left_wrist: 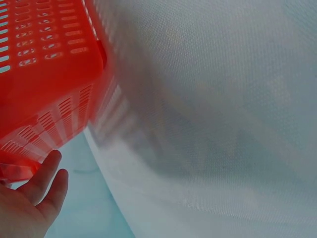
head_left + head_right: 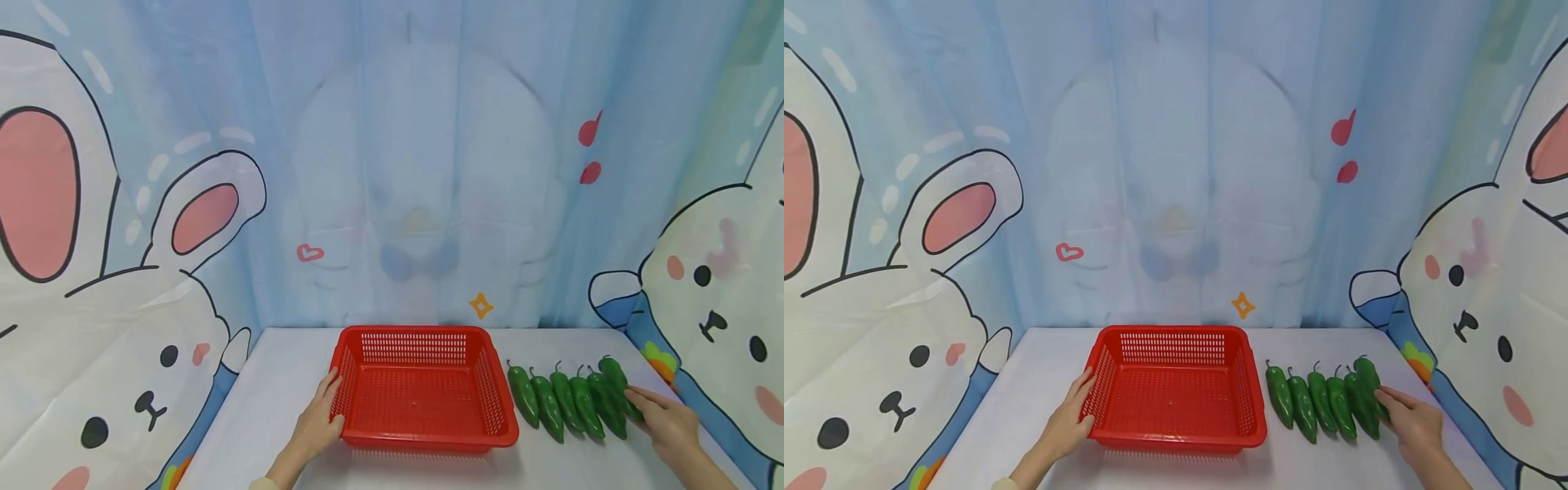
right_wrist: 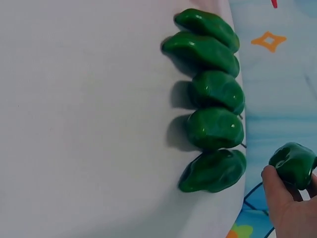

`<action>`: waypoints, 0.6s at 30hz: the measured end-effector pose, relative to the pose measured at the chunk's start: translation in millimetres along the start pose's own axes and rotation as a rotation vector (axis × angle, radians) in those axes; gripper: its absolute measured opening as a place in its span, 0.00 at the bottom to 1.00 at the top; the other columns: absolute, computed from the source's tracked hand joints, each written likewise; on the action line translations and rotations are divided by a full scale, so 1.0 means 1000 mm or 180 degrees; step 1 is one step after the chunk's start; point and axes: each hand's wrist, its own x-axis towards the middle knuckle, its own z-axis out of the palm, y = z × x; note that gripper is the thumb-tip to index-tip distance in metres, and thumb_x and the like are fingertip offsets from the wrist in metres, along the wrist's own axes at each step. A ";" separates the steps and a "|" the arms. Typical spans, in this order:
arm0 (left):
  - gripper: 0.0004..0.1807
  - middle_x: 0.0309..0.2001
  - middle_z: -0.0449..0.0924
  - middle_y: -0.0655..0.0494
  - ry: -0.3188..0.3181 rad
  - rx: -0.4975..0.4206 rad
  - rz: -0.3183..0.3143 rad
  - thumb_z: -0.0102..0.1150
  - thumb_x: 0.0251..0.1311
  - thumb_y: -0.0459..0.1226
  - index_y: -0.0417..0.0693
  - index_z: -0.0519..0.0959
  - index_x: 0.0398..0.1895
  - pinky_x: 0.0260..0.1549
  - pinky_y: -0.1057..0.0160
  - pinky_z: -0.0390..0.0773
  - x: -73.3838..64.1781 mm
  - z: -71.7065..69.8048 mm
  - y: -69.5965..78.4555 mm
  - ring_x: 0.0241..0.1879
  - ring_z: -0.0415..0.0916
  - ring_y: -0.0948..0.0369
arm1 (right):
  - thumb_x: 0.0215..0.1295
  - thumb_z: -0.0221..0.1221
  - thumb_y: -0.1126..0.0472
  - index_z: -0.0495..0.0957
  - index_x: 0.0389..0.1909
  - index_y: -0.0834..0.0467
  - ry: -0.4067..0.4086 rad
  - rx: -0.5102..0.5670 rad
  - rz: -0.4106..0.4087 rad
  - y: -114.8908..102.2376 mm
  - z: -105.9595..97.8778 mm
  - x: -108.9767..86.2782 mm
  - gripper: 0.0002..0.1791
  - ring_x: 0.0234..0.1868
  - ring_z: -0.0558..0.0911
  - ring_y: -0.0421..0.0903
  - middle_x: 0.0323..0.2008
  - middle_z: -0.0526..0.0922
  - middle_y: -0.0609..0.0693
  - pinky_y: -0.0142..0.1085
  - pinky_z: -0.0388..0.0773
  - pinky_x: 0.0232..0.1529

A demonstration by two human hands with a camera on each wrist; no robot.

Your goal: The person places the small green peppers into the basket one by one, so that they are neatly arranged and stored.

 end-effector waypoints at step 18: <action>0.38 0.75 0.55 0.46 0.0036 0.0006 0.0028 0.52 0.50 0.31 0.34 0.64 0.70 0.46 0.41 0.77 0.001 0.001 0.000 0.66 0.66 0.46 | 0.73 0.52 0.54 0.52 0.72 0.71 -0.0670 0.0260 -0.0302 -0.027 0.054 -0.049 0.37 0.72 0.58 0.61 0.75 0.48 0.68 0.39 0.80 0.49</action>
